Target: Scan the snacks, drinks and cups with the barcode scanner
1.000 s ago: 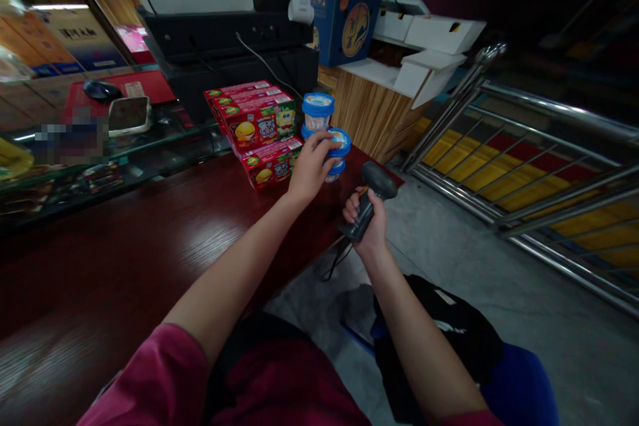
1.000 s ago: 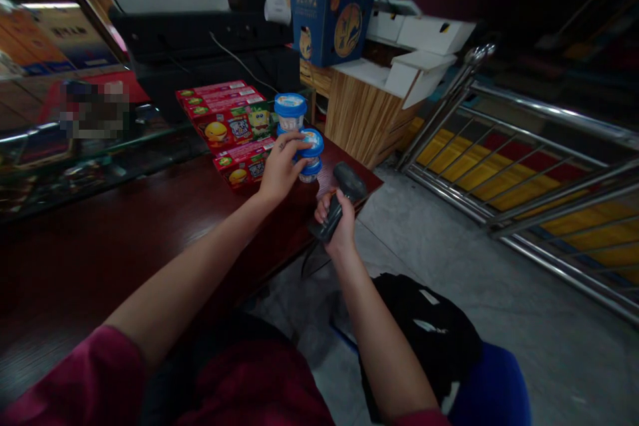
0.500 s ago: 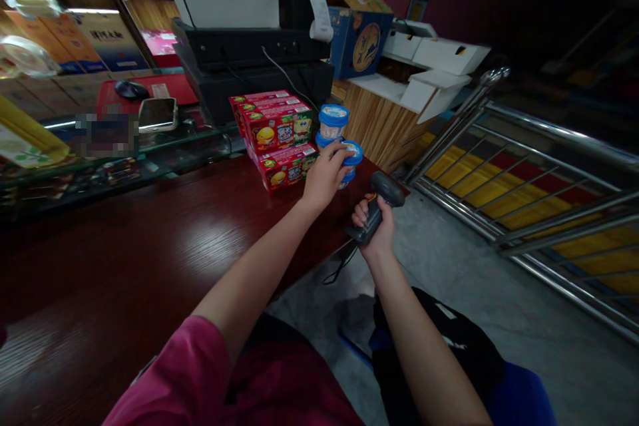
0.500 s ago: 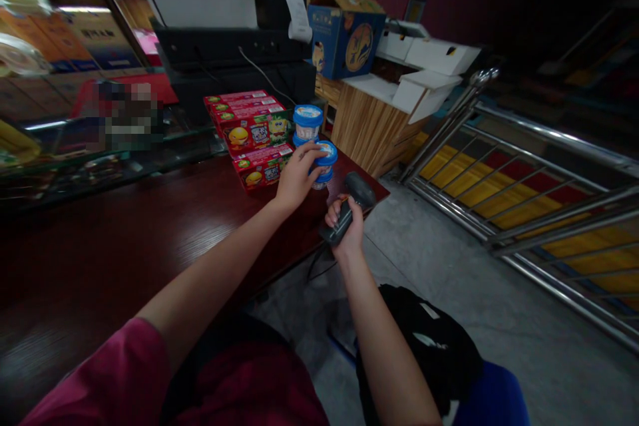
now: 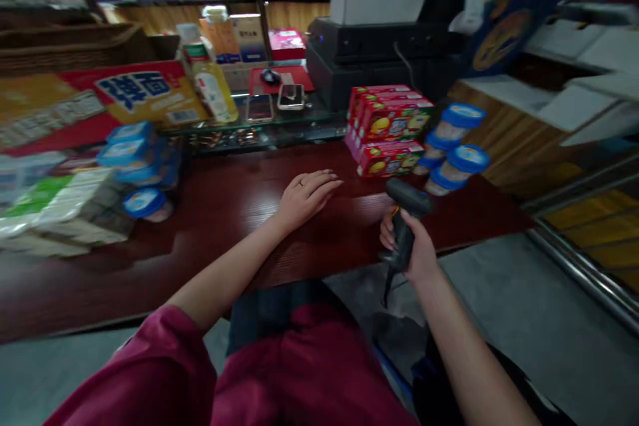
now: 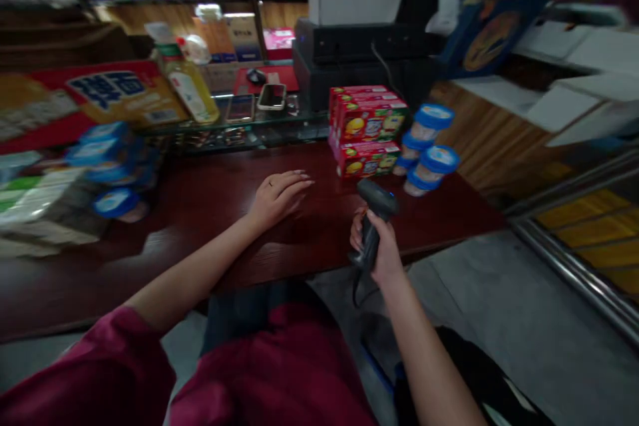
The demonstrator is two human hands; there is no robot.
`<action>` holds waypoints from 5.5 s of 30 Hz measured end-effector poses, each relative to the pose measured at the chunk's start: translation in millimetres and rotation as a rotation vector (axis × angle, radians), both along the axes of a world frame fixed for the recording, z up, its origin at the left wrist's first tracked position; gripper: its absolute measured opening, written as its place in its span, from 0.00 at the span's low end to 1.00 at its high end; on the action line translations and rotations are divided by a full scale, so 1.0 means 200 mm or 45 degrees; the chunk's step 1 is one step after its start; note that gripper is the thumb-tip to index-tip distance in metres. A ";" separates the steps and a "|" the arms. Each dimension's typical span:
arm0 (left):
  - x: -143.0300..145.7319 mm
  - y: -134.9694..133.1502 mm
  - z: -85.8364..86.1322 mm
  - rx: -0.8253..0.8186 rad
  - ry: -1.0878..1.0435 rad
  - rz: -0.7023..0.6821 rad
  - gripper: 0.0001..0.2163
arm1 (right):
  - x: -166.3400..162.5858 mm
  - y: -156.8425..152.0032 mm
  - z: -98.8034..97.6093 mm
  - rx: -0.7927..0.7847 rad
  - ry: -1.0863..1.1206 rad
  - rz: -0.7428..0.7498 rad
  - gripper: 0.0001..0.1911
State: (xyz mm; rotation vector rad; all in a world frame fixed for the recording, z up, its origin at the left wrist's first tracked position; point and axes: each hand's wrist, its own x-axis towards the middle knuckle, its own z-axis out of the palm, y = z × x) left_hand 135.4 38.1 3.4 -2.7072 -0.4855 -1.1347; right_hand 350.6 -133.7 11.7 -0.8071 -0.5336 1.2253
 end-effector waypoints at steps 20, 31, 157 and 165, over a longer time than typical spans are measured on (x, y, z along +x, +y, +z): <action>-1.50 0.02 -0.11 -0.423 -0.507 0.979 0.18 | -1.01 0.61 0.06 -0.235 0.005 0.976 0.12; -1.35 -0.03 -0.06 -1.098 -0.694 0.258 0.24 | -0.99 0.57 0.05 -0.216 -0.068 1.205 0.13; -1.26 0.22 0.20 -0.569 -1.022 0.598 0.16 | -0.81 0.75 0.06 -0.261 0.023 0.895 0.14; -0.96 0.23 0.00 -1.826 -1.443 0.107 0.19 | -0.78 0.72 0.03 -0.074 0.007 1.073 0.18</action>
